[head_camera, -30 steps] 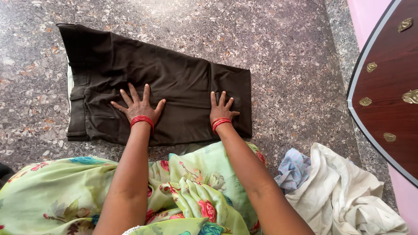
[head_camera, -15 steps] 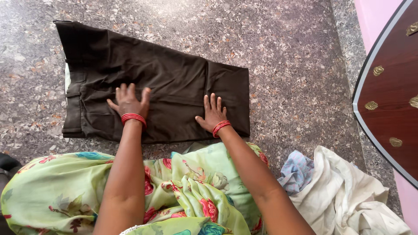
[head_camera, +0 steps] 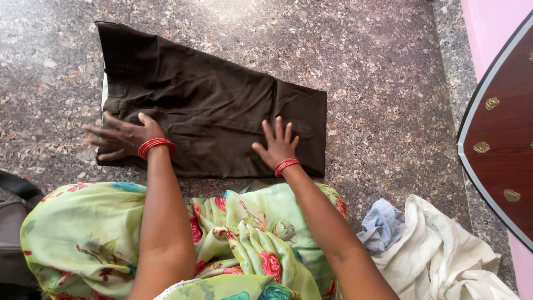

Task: The person folds a pair of trousers and a shirt by hand on the floor.

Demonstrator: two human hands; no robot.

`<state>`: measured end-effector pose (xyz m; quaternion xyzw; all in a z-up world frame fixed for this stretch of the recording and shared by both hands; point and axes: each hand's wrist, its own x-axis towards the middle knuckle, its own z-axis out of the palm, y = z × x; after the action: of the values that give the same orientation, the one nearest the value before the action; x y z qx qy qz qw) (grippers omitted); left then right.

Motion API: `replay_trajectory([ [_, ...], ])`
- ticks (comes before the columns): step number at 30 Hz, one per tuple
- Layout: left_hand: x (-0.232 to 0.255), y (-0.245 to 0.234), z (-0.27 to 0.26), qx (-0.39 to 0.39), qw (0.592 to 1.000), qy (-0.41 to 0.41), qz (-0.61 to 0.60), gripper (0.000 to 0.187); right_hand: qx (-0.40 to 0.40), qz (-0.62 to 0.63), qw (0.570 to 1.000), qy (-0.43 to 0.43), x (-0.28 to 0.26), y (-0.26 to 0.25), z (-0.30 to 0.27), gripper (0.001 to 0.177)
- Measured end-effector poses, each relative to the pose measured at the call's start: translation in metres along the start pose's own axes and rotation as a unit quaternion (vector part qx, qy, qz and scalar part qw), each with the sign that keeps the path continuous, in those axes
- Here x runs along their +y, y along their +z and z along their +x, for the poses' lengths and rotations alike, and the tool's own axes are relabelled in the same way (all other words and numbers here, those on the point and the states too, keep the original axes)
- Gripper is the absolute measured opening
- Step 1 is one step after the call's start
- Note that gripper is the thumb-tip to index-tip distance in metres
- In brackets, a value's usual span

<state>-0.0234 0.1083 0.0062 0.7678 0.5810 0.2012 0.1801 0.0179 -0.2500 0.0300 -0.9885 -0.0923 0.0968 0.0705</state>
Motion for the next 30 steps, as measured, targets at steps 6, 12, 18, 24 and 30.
replay_trajectory([
  [6, -0.017, -0.01, 0.024, 0.04, 0.914, -0.394, -0.085, 0.14, -0.233, -0.07, 0.97, 0.002, -0.008, 0.0, 0.001, 0.108],
  [12, -0.016, -0.035, 0.02, -0.011, 0.793, -0.496, -0.353, 0.136, -0.213, -0.058, 0.975, 0.007, -0.003, 0.006, 0.003, 0.111],
  [18, 0.017, -0.052, 0.018, -0.237, 0.649, -0.256, -0.676, 0.056, -0.222, -0.053, 0.974, 0.008, -0.003, 0.001, 0.004, 0.109],
  [24, 0.067, -0.057, -0.098, -0.247, 0.792, 0.435, -0.35, 0.043, -0.193, 0.026, 0.981, 0.012, 0.022, 0.011, 0.02, 0.085],
  [30, 0.034, -0.037, -0.204, -0.25, 0.706, 0.662, 0.027, 0.082, 0.047, 0.359, 0.926, 0.108, 0.068, 0.028, 0.04, 0.05],
])
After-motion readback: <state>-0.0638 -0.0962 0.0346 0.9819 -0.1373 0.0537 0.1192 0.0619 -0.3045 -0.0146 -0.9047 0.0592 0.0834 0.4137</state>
